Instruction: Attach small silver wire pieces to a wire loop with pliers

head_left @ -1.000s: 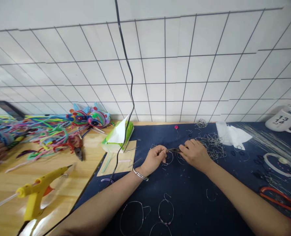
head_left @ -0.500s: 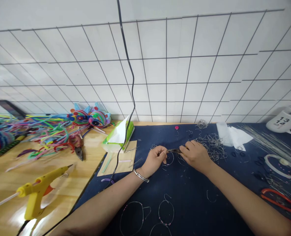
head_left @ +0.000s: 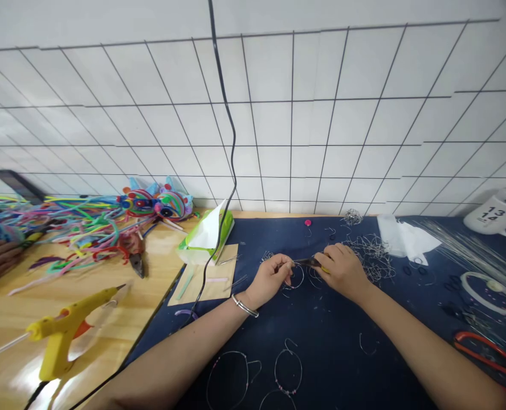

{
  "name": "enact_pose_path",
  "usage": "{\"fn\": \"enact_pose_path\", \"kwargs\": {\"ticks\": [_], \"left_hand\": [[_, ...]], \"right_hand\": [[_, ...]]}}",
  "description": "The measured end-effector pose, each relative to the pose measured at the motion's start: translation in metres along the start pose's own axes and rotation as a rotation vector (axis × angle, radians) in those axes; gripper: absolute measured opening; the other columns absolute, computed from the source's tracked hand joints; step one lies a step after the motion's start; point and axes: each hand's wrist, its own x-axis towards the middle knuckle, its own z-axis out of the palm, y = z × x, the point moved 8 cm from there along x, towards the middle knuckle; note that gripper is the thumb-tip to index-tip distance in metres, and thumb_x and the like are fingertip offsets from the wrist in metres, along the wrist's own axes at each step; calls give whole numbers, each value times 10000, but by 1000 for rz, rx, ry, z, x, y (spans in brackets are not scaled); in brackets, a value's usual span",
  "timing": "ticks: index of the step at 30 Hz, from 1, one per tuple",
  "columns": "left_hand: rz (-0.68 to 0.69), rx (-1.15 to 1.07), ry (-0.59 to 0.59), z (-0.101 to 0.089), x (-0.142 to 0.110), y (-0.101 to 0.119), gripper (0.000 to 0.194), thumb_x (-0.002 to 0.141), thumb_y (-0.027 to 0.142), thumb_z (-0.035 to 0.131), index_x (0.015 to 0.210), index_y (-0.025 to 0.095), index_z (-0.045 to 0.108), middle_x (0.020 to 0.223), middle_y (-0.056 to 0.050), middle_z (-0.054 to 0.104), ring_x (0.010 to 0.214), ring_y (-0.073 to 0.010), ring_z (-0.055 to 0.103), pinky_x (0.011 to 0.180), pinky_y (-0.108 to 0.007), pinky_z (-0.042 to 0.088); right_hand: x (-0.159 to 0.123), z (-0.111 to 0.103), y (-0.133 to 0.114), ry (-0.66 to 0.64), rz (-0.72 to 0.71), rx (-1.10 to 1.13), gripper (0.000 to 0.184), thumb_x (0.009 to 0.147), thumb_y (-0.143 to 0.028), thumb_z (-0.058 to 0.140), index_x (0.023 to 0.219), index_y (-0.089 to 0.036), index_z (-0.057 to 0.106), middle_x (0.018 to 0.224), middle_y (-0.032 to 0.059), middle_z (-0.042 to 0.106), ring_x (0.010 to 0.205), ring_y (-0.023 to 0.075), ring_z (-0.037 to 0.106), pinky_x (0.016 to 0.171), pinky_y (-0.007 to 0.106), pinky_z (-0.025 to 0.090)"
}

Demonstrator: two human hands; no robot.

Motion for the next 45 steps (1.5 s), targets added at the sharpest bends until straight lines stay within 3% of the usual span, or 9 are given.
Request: {"fn": "enact_pose_path", "kwargs": {"ticks": [27,45], "left_hand": [[-12,16,31,0,-1,4,233,833,353,449,793,137,526,586,16,542,505,-84,528,520,-198,412],[-15,7,156,-4,-9,14,207,824,334,466,760,146,522,542,16,549,504,-90,514,549,-202,393]], "right_hand": [[1,-6,-7,0,-49,-96,192,841,-292,431,905,-188,579,725,60,457,727,179,369,662,306,267],[4,-11,-10,40,-29,-28,183,832,-317,452,859,-193,583,692,52,446,712,171,370,635,281,273]]}}
